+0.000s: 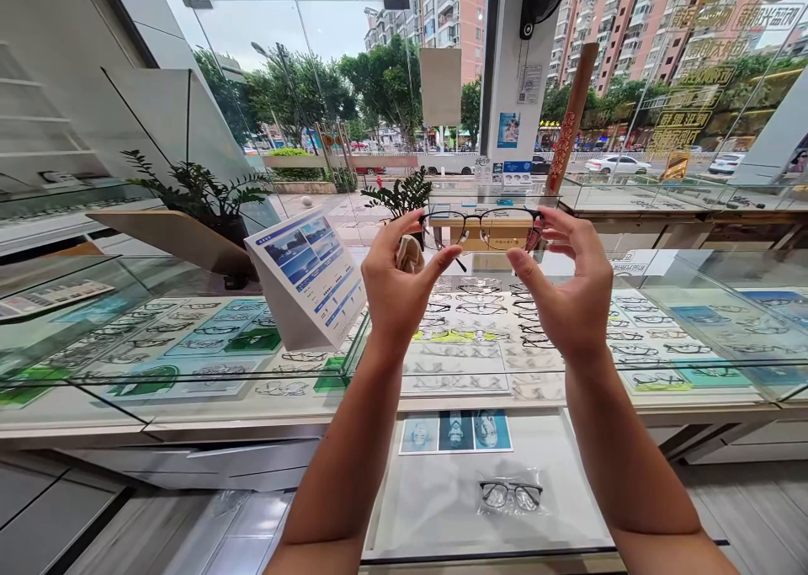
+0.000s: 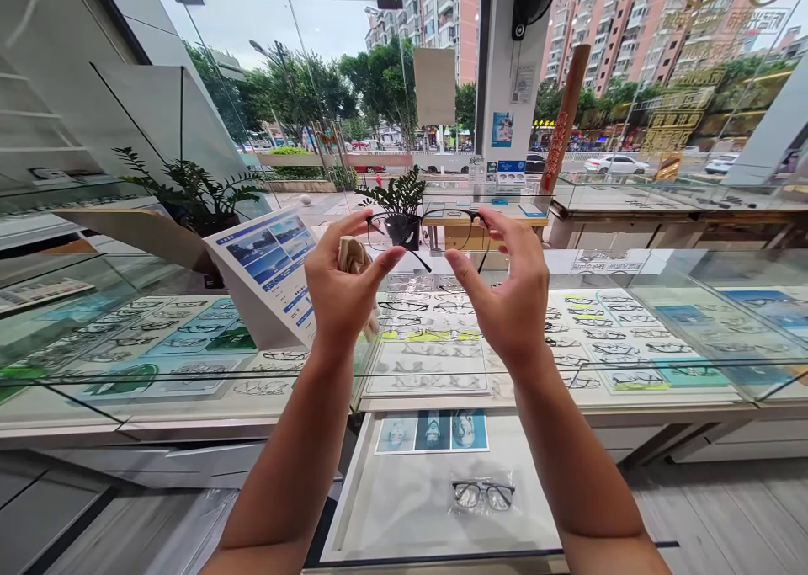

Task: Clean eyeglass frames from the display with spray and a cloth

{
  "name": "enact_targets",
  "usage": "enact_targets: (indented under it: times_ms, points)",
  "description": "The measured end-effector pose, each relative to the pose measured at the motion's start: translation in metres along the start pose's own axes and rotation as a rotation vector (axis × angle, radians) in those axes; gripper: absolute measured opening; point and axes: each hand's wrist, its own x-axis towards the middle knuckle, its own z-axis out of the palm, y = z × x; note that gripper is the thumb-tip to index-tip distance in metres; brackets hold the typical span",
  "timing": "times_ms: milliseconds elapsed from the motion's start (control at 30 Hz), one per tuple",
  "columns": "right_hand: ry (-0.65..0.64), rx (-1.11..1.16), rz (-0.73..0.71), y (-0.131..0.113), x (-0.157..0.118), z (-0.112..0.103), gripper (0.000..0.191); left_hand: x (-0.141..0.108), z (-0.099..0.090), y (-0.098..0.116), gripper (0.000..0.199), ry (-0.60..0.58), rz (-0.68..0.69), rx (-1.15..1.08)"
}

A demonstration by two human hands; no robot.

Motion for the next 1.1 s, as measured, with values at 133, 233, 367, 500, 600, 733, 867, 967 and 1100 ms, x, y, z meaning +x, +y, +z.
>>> enact_targets:
  times_ms: [133,233,367,500,600,733,867,967,1100]
  points:
    - [-0.052,0.061,0.038,0.010,0.000,0.003,0.054,-0.003,0.004,-0.003,0.062,0.115,0.123,0.054]
    - [-0.092,0.150,0.049,0.021,0.001,0.007,0.058,-0.007,0.007,-0.007,0.069,0.204,0.180,0.145]
    - [-0.089,0.178,0.002,0.029,0.001,0.012,0.058,-0.010,0.010,-0.012,0.074,0.245,0.224,0.171]
    - [-0.061,0.136,-0.045,0.029,0.000,0.014,0.057,-0.009,0.012,-0.015,0.070,0.244,0.255,0.102]
    - [-0.014,0.057,-0.102,0.025,-0.001,0.016,0.054,-0.008,0.016,-0.020,0.068,0.206,0.222,0.004]
    - [0.030,-0.025,-0.168,0.016,-0.002,0.016,0.052,-0.008,0.022,-0.032,0.070,0.139,0.110,-0.094]
    - [0.030,0.025,-0.144,0.013,-0.003,0.015,0.052,-0.008,0.023,-0.033,0.071,0.161,0.138,-0.126]
    - [0.009,0.182,0.004,0.017,-0.004,0.018,0.049,-0.009,0.021,-0.026,0.070,0.227,0.232,-0.076]
    - [0.041,0.424,0.253,0.028,-0.002,0.024,0.035,-0.012,0.021,-0.017,0.071,0.268,0.329,-0.019]
